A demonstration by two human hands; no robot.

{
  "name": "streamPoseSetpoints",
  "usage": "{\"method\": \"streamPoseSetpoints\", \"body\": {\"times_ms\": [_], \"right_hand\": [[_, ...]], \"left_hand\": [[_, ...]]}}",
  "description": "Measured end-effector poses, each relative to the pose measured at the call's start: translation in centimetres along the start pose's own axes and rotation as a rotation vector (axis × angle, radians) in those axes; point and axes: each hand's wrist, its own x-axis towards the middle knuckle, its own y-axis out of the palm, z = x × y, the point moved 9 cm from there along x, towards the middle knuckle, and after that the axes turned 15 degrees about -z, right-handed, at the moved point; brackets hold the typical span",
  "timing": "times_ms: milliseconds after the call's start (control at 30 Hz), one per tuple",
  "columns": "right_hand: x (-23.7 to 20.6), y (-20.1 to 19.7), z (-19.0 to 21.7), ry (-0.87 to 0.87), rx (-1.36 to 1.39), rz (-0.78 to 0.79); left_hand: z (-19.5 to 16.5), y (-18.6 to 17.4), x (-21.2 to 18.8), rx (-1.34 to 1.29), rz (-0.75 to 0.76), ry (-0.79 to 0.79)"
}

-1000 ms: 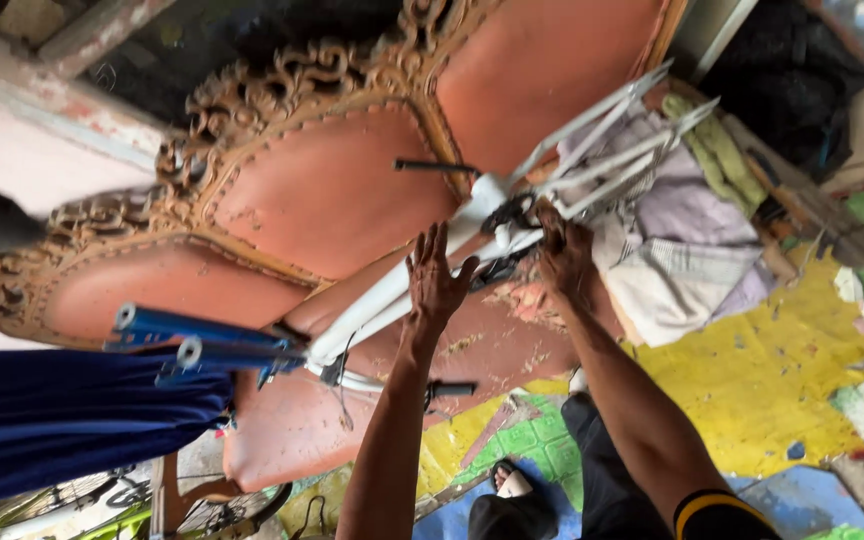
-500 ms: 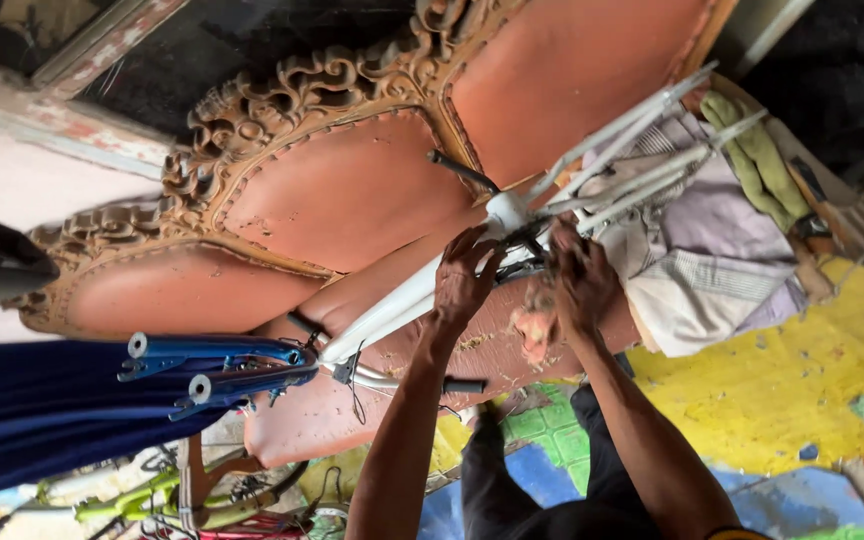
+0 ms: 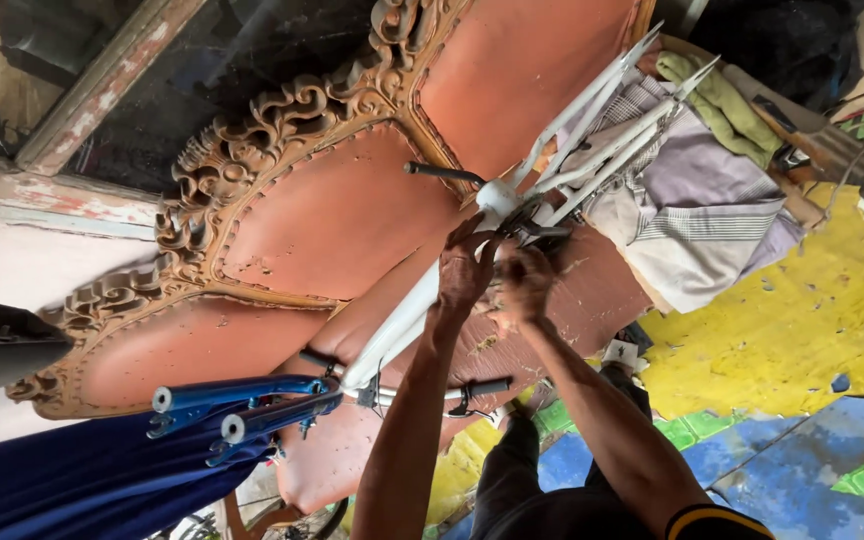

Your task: The person wipes down a white bicycle frame resting on a padded bench, using a cloth to clean the top tube, seat tube, and handlebar area. They turn the frame and reposition the bike to reach different sections, briefly pause to point at the frame, then resume wiping.

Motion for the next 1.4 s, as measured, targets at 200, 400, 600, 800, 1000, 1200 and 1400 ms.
{"method": "streamPoseSetpoints", "body": {"times_ms": [200, 400, 600, 800, 1000, 1200, 1400], "right_hand": [[0.2, 0.5, -4.9, 0.710, 0.191, -0.055], [-0.2, 1.9, 2.9, -0.094, -0.272, 0.046], [-0.3, 0.4, 1.4, -0.110, -0.113, 0.215], [-0.2, -4.3, -4.8, 0.087, -0.332, 0.317], [-1.3, -4.4, -5.4, -0.080, -0.534, 0.393], [-4.5, -2.8, -3.2, -0.347, -0.393, 0.613], [-8.5, 0.0, -5.1, -0.629, -0.868, 0.827]], "left_hand": [[0.3, 0.1, -0.1, 0.054, -0.016, -0.080], [0.6, -0.1, 1.1, 0.062, 0.012, -0.132], [-0.2, -0.9, 0.6, 0.076, -0.047, -0.070], [-0.2, -1.3, -0.6, 0.062, -0.180, -0.040], [0.4, -5.1, -6.8, 0.165, -0.254, 0.029], [6.6, -14.0, -21.2, 0.068, -0.256, -0.468], [15.7, -22.2, -34.3, -0.035, -0.484, -1.265]]}}
